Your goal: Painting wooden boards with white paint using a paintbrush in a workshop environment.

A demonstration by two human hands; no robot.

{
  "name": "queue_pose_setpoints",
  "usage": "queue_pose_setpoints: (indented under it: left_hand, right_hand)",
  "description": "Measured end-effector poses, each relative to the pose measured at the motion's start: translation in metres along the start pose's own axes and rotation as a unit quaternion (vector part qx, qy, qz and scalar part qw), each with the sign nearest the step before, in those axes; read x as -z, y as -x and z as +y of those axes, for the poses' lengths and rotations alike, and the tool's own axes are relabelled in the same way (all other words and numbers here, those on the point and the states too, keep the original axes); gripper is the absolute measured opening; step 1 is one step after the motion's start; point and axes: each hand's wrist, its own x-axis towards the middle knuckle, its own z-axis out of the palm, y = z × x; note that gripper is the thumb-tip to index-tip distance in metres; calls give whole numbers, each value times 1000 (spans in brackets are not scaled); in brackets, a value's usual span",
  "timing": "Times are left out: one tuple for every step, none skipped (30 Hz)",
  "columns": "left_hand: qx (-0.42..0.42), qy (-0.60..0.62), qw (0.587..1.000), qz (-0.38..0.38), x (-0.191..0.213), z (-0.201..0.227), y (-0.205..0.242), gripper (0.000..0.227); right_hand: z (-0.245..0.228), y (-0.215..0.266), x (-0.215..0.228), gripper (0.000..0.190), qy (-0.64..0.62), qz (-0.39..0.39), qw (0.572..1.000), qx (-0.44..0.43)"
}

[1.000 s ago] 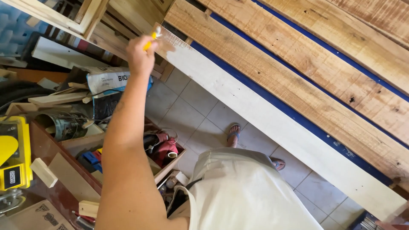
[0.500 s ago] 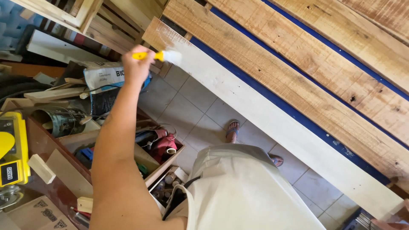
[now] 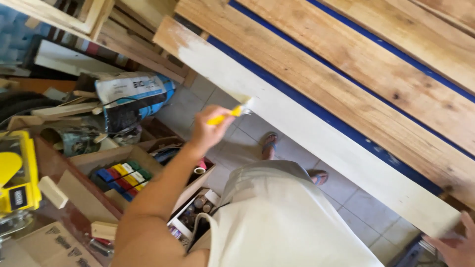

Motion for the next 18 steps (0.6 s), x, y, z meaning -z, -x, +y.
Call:
queue_pose_setpoints:
  left_hand:
    - [73,20,997,26,3,12,-8,7]
    - [62,40,997,4,9,24,-7,7]
    - [147,58,987,35,12,36,-8,3]
    - [226,81,970,47,10,44,-17,6]
    - [212,106,971,9,2,62,-21,6]
    - [207,128,970,22,-5,79,-24,5]
    - [205,150,967,34,-11,94,-28,6]
    - [195,167,967,-1,-30,117,-33,6]
    - [151,175,972,-49,-49,140,-38,15]
    - [109,176,975,-81,-63,163,-37,24]
    - [100,186,972,-102,-91,185,-41,24]
    - [52,202,966,-149,-114,208,-44,23]
    - [4,219,956,-196,-136,230,-46,22]
    - [-5,217,954,-205,-164,264,-48,22]
    - [-80,258,933,-239,-191,297,-48,21]
    - [-151,294,904,-270,-214,329,-46,20]
    - [-157,289,902,-278,-235,358,-45,20]
    - [-228,285,887,-283,-257,388,-45,19]
  right_hand:
    - [-29,10,-37,128,-5,9,1000,-10]
    - [-34,11,-39,128,-9,34,999,-28]
    - [-36,7,-37,123,92,38,994,-53]
    - [-34,16,-32,119,186,48,977,-93]
    - [-21,15,-31,119,176,81,973,-126]
    - [-7,15,-33,115,96,47,994,-20]
    - [5,11,-37,113,19,24,995,95]
    - [5,19,-42,113,13,54,996,69]
    - [5,23,-46,113,23,50,996,74]
    - [4,10,-48,113,35,34,995,89]
    - [14,9,-53,113,30,52,995,73]
    - [20,3,-60,114,47,72,988,129]
    - [26,-3,-67,116,65,91,976,184]
    - [22,-3,-67,116,57,101,977,181]
    - [16,-2,-68,118,77,108,974,184]
    - [9,-4,-71,120,94,111,971,189]
    - [8,-4,-77,120,84,117,972,188]
    - [5,-8,-80,111,153,121,969,154]
